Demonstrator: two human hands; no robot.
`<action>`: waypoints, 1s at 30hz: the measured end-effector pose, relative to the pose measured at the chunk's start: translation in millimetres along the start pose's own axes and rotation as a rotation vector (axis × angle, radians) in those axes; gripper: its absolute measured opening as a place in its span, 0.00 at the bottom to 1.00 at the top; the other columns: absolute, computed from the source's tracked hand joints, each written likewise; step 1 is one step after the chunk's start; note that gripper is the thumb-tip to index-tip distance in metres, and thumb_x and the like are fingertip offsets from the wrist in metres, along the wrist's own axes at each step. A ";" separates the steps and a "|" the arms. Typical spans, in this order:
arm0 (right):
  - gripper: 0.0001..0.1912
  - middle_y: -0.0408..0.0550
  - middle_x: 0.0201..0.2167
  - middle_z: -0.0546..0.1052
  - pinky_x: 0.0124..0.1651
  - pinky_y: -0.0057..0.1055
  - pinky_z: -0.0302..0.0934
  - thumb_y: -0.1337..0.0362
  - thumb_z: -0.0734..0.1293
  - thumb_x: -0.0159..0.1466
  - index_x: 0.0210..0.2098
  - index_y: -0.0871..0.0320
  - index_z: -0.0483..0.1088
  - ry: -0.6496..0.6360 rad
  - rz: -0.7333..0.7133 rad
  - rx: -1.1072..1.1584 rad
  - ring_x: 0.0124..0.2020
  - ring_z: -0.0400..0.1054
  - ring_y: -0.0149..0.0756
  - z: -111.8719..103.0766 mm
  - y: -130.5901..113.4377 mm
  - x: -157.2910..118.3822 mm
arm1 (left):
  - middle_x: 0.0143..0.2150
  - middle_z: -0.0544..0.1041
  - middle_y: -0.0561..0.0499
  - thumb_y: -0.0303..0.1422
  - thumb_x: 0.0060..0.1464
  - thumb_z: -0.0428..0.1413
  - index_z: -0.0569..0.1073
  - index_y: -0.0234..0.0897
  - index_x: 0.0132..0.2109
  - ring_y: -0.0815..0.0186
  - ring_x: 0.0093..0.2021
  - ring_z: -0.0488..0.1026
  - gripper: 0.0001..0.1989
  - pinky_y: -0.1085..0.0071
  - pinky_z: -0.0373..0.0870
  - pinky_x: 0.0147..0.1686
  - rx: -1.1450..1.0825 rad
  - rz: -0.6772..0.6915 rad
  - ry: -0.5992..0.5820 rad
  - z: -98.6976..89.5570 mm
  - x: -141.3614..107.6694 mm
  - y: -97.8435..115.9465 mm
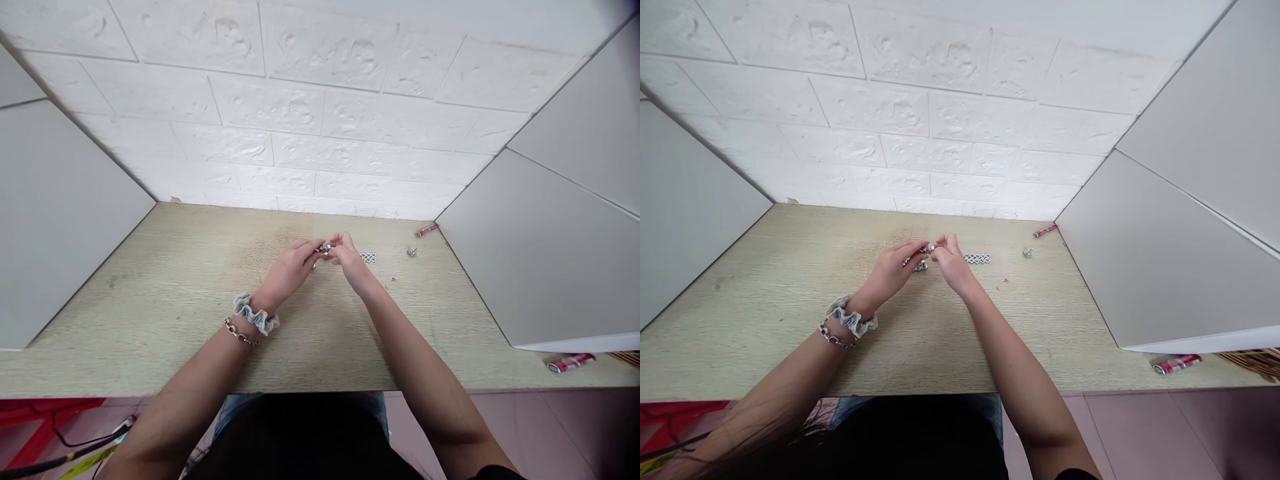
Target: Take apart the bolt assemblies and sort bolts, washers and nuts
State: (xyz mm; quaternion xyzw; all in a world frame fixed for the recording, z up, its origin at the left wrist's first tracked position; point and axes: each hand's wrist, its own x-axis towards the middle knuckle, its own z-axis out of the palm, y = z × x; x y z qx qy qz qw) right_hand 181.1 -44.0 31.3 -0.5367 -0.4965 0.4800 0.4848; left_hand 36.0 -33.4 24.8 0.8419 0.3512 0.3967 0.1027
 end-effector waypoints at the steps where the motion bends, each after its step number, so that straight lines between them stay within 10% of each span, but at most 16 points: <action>1: 0.10 0.41 0.30 0.68 0.37 0.30 0.55 0.59 0.58 0.53 0.32 0.55 0.56 0.007 0.021 -0.034 0.32 0.63 0.31 -0.2 -0.3 -0.1 | 0.39 0.75 0.48 0.31 0.58 0.48 0.70 0.34 0.48 0.68 0.39 0.72 0.12 0.73 0.68 0.39 -0.001 0.004 0.000 -0.3 0.1 0.5; 7: 0.16 0.45 0.22 0.67 0.34 0.31 0.54 0.54 0.53 0.58 0.22 0.58 0.60 -0.097 0.036 -0.184 0.27 0.62 0.32 0.4 0.3 -2.5 | 0.38 0.75 0.48 0.30 0.58 0.48 0.70 0.34 0.48 0.69 0.37 0.71 0.12 0.74 0.68 0.38 0.000 0.045 0.002 -0.4 0.4 0.7; 14: 0.10 0.43 0.39 0.67 0.32 0.28 0.54 0.60 0.58 0.52 0.34 0.55 0.57 0.060 -0.033 -0.046 0.36 0.62 0.32 -0.8 1.9 0.7 | 0.39 0.74 0.48 0.30 0.59 0.48 0.69 0.35 0.48 0.69 0.38 0.71 0.12 0.73 0.68 0.39 -0.002 0.044 0.001 1.8 -0.3 -0.4; 21: 0.22 0.46 0.24 0.68 0.34 0.30 0.54 0.47 0.54 0.57 0.20 0.59 0.60 -0.089 0.042 -0.180 0.30 0.63 0.33 -0.1 -1.0 -2.5 | 0.37 0.74 0.48 0.30 0.59 0.47 0.69 0.35 0.48 0.69 0.37 0.71 0.12 0.73 0.68 0.38 0.012 0.034 -0.009 0.6 0.3 -0.8; 30: 0.15 0.46 0.41 0.69 0.38 0.30 0.55 0.51 0.58 0.56 0.34 0.55 0.63 0.025 0.002 -0.110 0.44 0.61 0.36 -2.4 -1.9 -1.2 | 0.40 0.74 0.48 0.30 0.59 0.47 0.69 0.35 0.49 0.68 0.38 0.71 0.12 0.73 0.68 0.38 0.038 0.013 0.009 1.2 -0.9 -3.0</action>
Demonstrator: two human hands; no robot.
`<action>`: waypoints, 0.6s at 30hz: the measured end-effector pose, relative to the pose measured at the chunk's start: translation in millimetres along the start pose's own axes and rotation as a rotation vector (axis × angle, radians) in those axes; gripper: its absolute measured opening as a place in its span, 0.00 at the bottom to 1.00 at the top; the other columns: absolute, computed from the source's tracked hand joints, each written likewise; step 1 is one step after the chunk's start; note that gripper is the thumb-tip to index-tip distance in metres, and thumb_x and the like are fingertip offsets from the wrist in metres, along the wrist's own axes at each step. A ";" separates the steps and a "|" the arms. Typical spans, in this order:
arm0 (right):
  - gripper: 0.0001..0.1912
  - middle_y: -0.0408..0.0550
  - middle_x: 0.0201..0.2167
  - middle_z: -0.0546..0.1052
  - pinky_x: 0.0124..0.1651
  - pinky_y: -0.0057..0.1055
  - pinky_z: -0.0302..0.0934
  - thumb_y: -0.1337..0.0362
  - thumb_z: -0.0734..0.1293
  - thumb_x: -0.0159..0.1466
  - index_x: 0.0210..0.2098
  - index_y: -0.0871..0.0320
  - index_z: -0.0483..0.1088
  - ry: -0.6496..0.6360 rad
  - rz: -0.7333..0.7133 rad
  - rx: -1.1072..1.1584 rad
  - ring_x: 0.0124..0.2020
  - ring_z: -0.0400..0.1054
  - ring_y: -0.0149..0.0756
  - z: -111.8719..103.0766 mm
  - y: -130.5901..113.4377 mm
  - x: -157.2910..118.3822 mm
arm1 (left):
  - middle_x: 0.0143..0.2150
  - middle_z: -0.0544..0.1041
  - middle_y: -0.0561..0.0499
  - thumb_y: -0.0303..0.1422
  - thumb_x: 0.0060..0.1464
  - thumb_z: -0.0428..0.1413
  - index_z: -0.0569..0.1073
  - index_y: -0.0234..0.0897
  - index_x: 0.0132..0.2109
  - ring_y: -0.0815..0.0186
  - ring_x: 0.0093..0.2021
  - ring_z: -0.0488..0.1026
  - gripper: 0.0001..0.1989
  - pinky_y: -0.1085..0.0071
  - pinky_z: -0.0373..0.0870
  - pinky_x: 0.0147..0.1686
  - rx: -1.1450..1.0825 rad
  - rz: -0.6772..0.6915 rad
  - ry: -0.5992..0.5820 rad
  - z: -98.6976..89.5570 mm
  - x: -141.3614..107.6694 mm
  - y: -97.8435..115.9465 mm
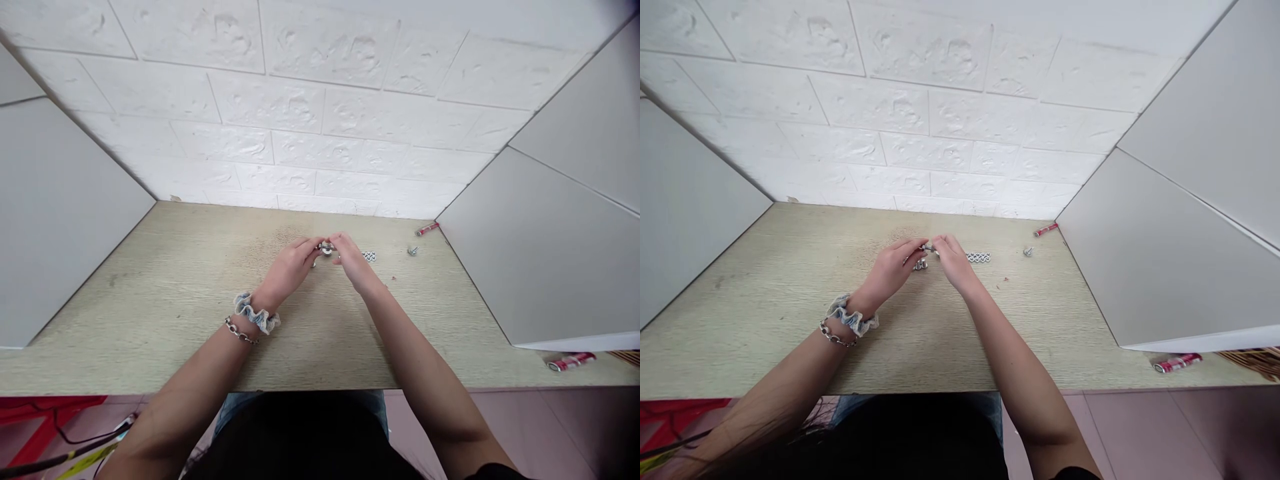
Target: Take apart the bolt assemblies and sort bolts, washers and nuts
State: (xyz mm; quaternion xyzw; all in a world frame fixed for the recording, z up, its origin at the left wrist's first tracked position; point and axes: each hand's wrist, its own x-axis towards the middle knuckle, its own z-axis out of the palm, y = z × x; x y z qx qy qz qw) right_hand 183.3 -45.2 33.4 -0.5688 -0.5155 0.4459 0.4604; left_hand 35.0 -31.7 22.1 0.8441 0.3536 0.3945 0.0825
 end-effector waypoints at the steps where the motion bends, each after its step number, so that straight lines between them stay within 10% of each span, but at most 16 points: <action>1: 0.17 0.47 0.38 0.70 0.38 0.31 0.55 0.49 0.56 0.57 0.31 0.57 0.64 -0.013 0.008 -0.038 0.42 0.62 0.37 -0.2 0.7 0.1 | 0.40 0.74 0.48 0.31 0.59 0.47 0.69 0.35 0.48 0.68 0.38 0.71 0.12 0.73 0.68 0.39 -0.001 0.001 0.004 0.0 0.1 0.3; 18: 0.19 0.47 0.34 0.69 0.40 0.32 0.54 0.48 0.54 0.58 0.26 0.57 0.62 -0.033 0.003 -0.049 0.41 0.61 0.37 1.0 2.6 0.6 | 0.40 0.75 0.47 0.29 0.58 0.48 0.69 0.32 0.48 0.68 0.39 0.71 0.12 0.73 0.68 0.40 0.014 0.011 0.024 -0.4 1.3 1.1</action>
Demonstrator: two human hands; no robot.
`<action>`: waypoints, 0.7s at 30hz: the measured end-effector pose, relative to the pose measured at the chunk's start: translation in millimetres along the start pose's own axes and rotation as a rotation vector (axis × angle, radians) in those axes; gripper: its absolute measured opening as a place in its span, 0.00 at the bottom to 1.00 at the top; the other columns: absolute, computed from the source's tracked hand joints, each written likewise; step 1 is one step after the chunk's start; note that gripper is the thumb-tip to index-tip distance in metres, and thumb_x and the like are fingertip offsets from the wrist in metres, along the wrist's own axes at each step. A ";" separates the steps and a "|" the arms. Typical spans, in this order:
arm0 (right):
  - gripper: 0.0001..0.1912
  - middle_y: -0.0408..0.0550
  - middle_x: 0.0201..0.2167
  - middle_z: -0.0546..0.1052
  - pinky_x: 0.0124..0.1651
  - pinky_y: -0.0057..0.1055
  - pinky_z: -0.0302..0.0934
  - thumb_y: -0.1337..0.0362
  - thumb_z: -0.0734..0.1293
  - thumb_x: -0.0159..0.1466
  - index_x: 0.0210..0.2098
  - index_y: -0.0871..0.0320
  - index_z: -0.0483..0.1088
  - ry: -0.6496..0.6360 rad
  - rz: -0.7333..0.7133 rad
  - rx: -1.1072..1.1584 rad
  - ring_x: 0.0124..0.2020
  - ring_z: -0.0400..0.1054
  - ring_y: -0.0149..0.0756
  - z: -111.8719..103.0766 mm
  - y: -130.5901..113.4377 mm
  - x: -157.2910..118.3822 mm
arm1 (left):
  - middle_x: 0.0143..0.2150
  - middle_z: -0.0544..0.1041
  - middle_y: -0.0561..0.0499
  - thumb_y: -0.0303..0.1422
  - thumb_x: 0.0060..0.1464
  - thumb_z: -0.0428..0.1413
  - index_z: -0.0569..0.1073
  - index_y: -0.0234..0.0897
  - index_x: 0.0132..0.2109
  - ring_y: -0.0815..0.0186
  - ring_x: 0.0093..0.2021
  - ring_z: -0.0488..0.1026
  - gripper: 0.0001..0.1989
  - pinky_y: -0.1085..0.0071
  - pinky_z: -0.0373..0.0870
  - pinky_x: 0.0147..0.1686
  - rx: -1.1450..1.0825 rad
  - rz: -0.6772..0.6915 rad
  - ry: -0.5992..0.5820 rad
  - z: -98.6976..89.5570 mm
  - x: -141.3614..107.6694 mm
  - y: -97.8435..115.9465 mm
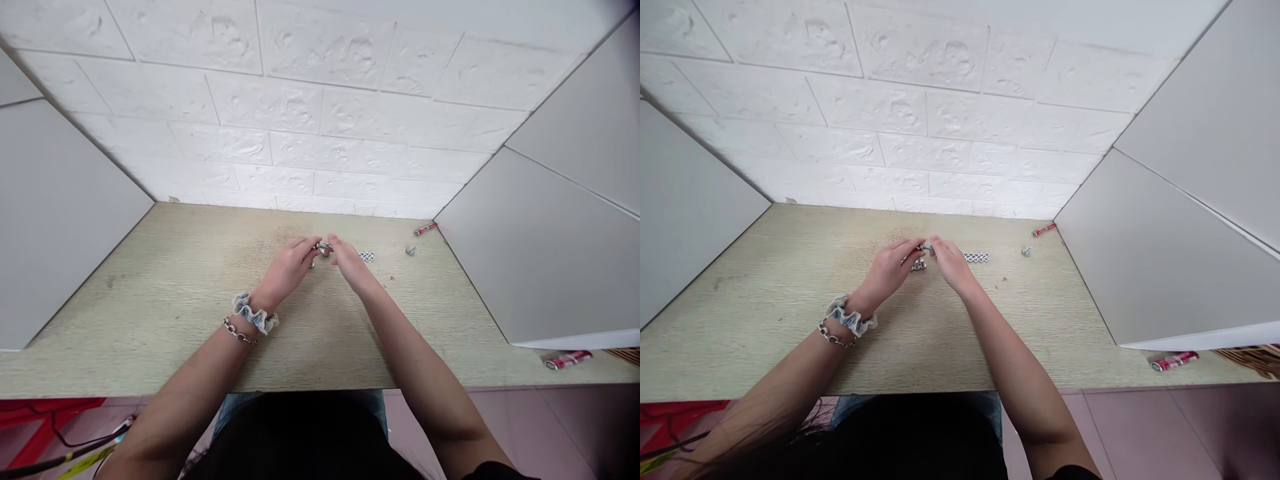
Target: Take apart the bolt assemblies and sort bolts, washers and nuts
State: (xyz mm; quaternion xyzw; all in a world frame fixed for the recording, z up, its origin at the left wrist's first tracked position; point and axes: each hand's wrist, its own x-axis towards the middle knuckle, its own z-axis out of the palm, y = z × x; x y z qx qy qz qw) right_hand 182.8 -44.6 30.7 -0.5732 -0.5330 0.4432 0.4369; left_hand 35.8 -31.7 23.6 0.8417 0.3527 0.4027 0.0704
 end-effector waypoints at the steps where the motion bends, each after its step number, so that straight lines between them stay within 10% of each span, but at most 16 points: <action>1: 0.21 0.47 0.32 0.68 0.39 0.32 0.54 0.47 0.54 0.58 0.24 0.58 0.61 -0.019 0.004 -0.024 0.40 0.61 0.37 0.0 0.3 -0.1 | 0.40 0.75 0.47 0.29 0.58 0.48 0.69 0.32 0.48 0.68 0.40 0.71 0.12 0.73 0.68 0.40 0.000 -0.004 -0.001 0.0 0.1 0.1; 10: 0.18 0.44 0.43 0.66 0.42 0.30 0.54 0.57 0.60 0.53 0.42 0.53 0.55 0.058 -0.020 0.131 0.44 0.60 0.34 1.9 -4.3 -2.7 | 0.40 0.74 0.48 0.30 0.58 0.48 0.69 0.34 0.48 0.68 0.39 0.72 0.12 0.73 0.68 0.39 0.013 -0.010 0.005 -1.4 0.2 0.6; 16: 0.22 0.46 0.33 0.70 0.40 0.32 0.53 0.45 0.54 0.57 0.28 0.58 0.63 0.042 0.041 -0.008 0.40 0.62 0.36 1.5 1.4 0.5 | 0.39 0.74 0.46 0.29 0.58 0.48 0.69 0.31 0.47 0.68 0.39 0.72 0.12 0.73 0.69 0.40 0.025 0.020 0.014 -0.9 -0.1 1.2; 21: 0.11 0.43 0.28 0.69 0.38 0.29 0.52 0.55 0.58 0.54 0.26 0.57 0.62 0.054 0.007 0.054 0.36 0.62 0.34 2.0 -1.3 -0.9 | 0.40 0.75 0.46 0.29 0.58 0.49 0.69 0.30 0.47 0.68 0.39 0.72 0.12 0.73 0.69 0.40 0.043 0.019 0.029 -0.1 -0.1 -0.7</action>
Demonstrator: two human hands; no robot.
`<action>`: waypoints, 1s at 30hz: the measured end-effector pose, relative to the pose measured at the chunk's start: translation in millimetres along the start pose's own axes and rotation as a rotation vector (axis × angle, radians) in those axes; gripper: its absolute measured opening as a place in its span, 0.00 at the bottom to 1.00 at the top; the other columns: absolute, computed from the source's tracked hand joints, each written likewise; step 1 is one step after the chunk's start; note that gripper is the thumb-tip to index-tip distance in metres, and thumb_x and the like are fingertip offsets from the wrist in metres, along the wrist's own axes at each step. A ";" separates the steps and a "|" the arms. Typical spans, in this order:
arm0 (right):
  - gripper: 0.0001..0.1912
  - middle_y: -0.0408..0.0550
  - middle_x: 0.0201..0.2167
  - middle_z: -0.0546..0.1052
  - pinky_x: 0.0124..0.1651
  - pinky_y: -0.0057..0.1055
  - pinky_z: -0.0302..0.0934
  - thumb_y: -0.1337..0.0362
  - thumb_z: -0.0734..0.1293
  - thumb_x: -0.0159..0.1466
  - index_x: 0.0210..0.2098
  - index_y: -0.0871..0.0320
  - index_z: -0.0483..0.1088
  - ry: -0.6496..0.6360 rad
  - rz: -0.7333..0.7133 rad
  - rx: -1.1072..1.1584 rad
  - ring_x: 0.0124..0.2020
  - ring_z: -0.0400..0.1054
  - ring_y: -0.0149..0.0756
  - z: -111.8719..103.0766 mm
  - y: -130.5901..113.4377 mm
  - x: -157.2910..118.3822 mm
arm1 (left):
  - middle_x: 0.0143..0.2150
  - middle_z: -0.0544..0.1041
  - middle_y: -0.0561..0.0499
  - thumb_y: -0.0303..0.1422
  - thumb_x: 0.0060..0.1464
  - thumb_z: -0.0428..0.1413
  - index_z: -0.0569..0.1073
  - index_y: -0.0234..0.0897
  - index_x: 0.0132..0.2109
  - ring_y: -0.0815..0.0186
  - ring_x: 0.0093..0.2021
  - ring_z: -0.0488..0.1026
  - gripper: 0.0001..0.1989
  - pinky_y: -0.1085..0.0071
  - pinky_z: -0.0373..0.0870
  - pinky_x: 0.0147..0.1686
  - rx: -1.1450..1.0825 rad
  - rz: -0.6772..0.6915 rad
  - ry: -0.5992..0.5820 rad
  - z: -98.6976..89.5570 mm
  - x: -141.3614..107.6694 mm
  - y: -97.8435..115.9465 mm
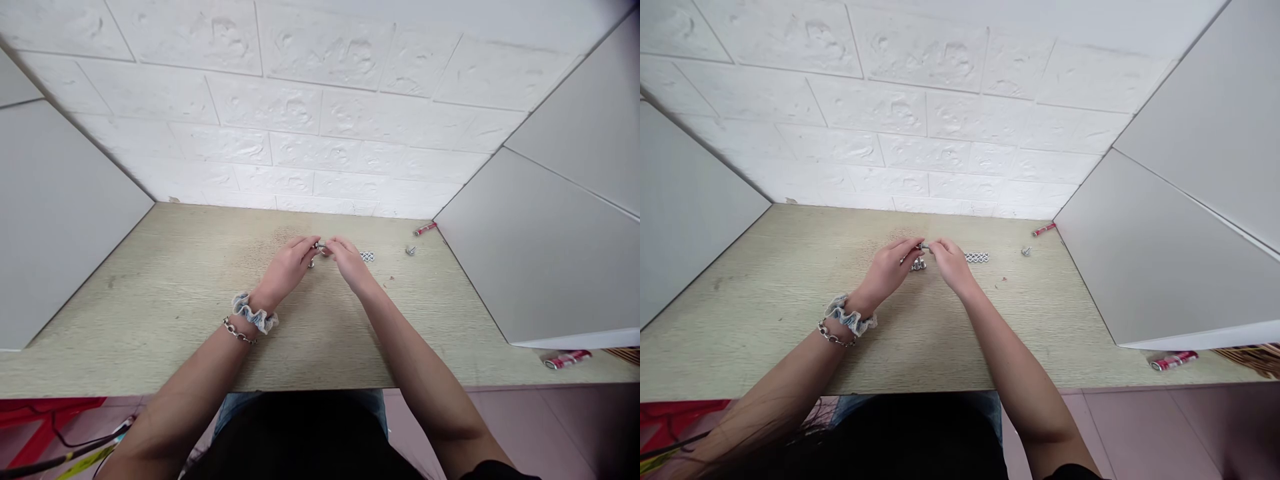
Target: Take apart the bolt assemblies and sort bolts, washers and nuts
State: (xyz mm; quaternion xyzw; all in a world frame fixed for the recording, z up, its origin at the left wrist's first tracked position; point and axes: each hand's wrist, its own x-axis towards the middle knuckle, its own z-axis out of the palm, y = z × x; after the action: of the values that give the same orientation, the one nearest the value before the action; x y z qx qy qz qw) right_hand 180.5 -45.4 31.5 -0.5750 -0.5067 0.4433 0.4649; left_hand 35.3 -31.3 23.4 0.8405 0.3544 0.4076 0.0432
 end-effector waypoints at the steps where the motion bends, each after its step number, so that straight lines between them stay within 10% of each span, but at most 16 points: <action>1: 0.08 0.42 0.29 0.69 0.37 0.28 0.52 0.58 0.59 0.53 0.28 0.57 0.61 0.013 -0.019 0.038 0.36 0.62 0.33 0.0 -1.3 -0.4 | 0.39 0.75 0.46 0.29 0.58 0.49 0.70 0.30 0.47 0.68 0.39 0.72 0.12 0.74 0.69 0.40 0.001 0.003 0.003 0.0 0.0 -0.1; 12: 0.22 0.45 0.22 0.66 0.38 0.31 0.52 0.48 0.54 0.58 0.18 0.58 0.58 -0.064 -0.017 -0.046 0.30 0.61 0.33 -0.1 3.5 2.3 | 0.39 0.75 0.47 0.29 0.58 0.49 0.69 0.32 0.48 0.68 0.40 0.72 0.12 0.73 0.69 0.40 0.008 0.011 0.013 1.4 -0.4 -1.5; 20: 0.10 0.40 0.32 0.66 0.38 0.27 0.53 0.63 0.59 0.48 0.31 0.55 0.56 0.032 -0.082 0.188 0.33 0.61 0.30 0.3 3.6 4.1 | 0.39 0.75 0.47 0.30 0.58 0.49 0.69 0.32 0.48 0.68 0.39 0.72 0.12 0.73 0.69 0.39 0.002 -0.022 0.006 -1.0 -0.2 0.7; 30: 0.21 0.44 0.19 0.65 0.36 0.30 0.52 0.50 0.55 0.57 0.16 0.58 0.58 -0.031 -0.026 -0.106 0.27 0.60 0.32 -0.5 1.5 1.4 | 0.39 0.74 0.47 0.29 0.58 0.48 0.69 0.32 0.47 0.68 0.39 0.72 0.11 0.73 0.69 0.39 -0.005 0.026 0.013 -0.7 0.2 1.7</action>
State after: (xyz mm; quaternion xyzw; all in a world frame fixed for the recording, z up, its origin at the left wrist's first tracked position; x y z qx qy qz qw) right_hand 181.3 -44.2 30.1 -0.5852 -0.5441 0.4186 0.4316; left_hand 35.8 -32.6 24.6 0.8423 0.3425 0.4145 0.0376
